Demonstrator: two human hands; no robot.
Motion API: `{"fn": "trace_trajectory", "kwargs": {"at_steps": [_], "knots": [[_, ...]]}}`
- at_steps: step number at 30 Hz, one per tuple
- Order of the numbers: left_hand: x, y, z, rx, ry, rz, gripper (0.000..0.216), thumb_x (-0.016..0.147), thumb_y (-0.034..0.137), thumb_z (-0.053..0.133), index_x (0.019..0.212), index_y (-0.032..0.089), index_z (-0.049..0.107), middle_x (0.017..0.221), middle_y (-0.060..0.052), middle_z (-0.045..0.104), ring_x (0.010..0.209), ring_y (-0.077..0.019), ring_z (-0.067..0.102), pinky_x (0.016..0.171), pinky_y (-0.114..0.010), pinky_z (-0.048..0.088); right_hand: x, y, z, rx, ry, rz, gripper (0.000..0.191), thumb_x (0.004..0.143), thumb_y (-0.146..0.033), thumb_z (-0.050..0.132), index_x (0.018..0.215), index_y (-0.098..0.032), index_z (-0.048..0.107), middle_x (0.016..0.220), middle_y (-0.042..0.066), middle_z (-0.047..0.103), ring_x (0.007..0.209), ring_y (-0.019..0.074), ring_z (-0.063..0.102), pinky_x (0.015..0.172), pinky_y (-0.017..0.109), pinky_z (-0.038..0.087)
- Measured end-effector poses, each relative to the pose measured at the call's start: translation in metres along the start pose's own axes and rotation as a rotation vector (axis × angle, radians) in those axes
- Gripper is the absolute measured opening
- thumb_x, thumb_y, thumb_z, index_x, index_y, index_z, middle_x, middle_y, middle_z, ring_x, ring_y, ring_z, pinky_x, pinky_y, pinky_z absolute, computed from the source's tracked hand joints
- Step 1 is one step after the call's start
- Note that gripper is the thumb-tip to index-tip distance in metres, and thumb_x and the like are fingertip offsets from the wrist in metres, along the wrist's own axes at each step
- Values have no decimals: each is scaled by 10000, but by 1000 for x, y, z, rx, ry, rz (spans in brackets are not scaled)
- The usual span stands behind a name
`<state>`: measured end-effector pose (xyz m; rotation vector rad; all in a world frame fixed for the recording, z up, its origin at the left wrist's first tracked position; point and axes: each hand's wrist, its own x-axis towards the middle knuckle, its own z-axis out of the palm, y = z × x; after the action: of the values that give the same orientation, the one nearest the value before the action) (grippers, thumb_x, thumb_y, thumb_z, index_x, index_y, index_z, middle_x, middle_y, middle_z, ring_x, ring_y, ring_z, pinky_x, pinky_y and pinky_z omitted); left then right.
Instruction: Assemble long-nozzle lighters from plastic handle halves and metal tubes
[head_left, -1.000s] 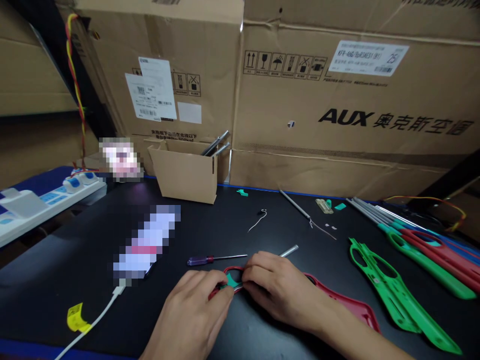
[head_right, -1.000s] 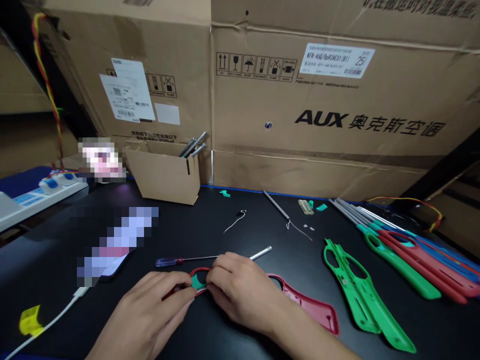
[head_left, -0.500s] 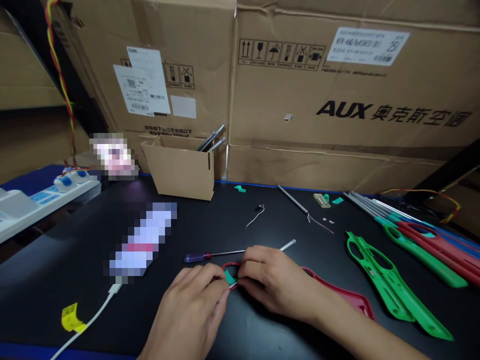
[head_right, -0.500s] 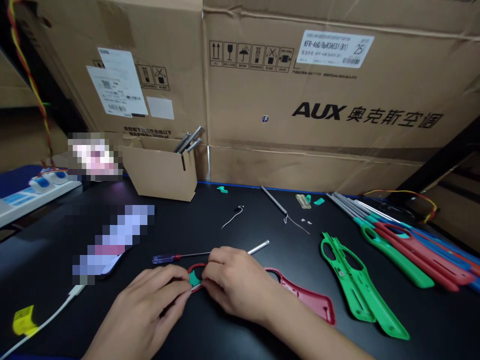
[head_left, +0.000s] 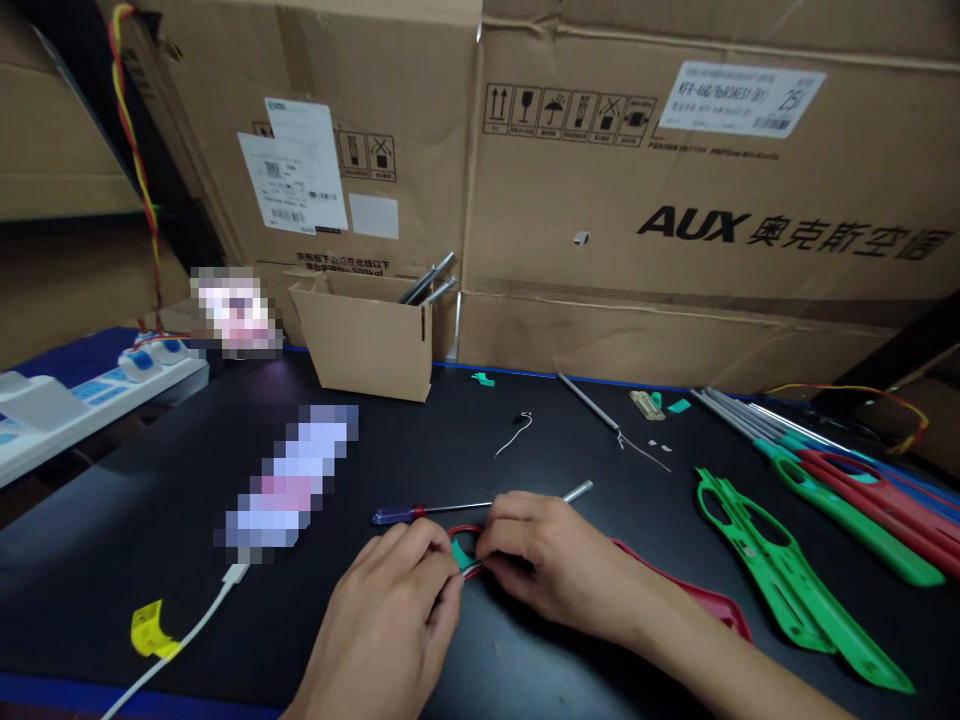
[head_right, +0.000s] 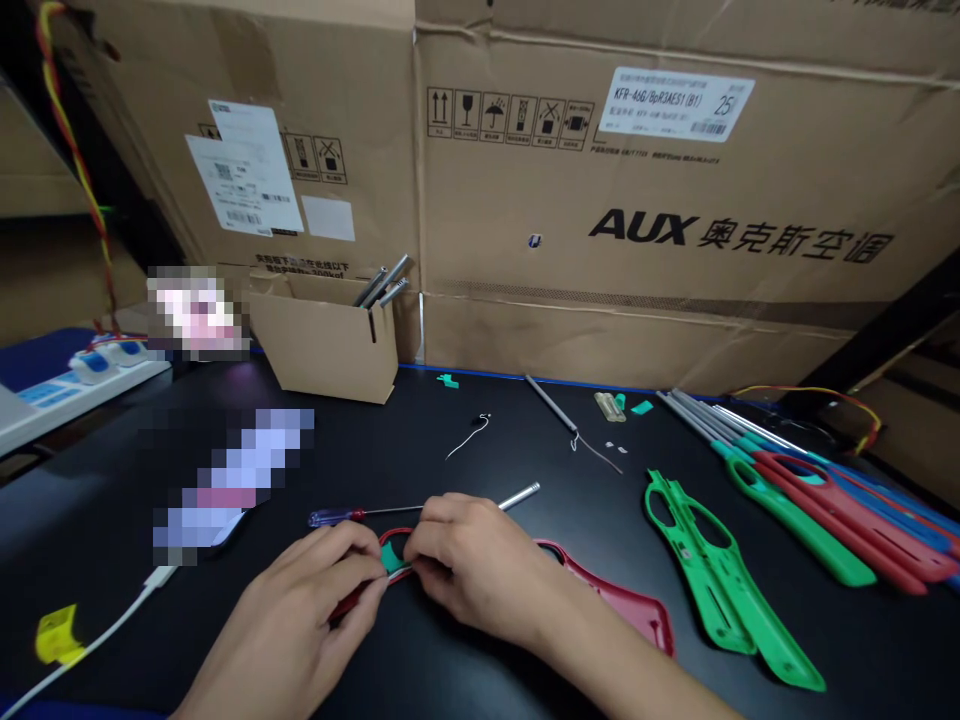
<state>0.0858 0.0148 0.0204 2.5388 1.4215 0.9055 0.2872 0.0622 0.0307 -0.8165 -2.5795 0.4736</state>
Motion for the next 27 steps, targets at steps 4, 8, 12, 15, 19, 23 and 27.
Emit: {"fn": "trace_trajectory", "kwargs": {"at_steps": [4,8,12,15,19,23,27], "knots": [[3,0,-2,-23,-27,-27,271,872,96,464,685,207,626,761,-3,627,665,-158,617,585,-282,509,-3,1,-1,32,23,-28,165,890,-59,538,900,-180,651,831,18,633,767,137,561,710,226,434],[5,-2,-2,-5,-59,4,278,860,54,458,687,200,619,756,3,620,654,-152,617,574,-277,505,-2,0,1,16,17,-26,131,922,-113,539,908,-179,651,840,30,641,774,148,566,723,244,437],[9,-5,-5,21,-124,90,276,858,30,462,703,189,626,763,-15,634,678,-182,644,611,-319,541,0,-1,3,-26,10,-17,134,939,-147,537,872,-181,648,823,30,631,765,153,557,703,250,423],[11,-7,-10,22,-145,114,270,869,49,471,695,190,623,765,-24,646,690,-198,652,633,-345,551,1,-2,4,-37,9,-4,124,920,-134,552,855,-183,645,817,22,620,756,150,553,694,245,418],[9,-13,-21,-94,-206,101,272,894,74,463,754,218,647,821,5,671,716,-146,663,648,-258,541,0,-3,3,0,11,29,115,904,-121,569,854,-182,652,832,17,616,774,142,568,709,232,432],[4,-19,-28,-229,-241,59,275,889,87,497,908,275,696,972,31,710,809,-116,692,734,-208,540,0,-6,1,48,10,63,121,903,-118,570,864,-180,666,856,21,618,789,138,581,731,225,451],[0,-21,-27,-236,-193,72,297,817,61,571,942,294,706,971,46,722,818,-114,704,744,-188,546,1,-7,-2,64,-5,96,118,886,-108,585,855,-179,675,842,18,622,787,139,587,721,222,455]]}}
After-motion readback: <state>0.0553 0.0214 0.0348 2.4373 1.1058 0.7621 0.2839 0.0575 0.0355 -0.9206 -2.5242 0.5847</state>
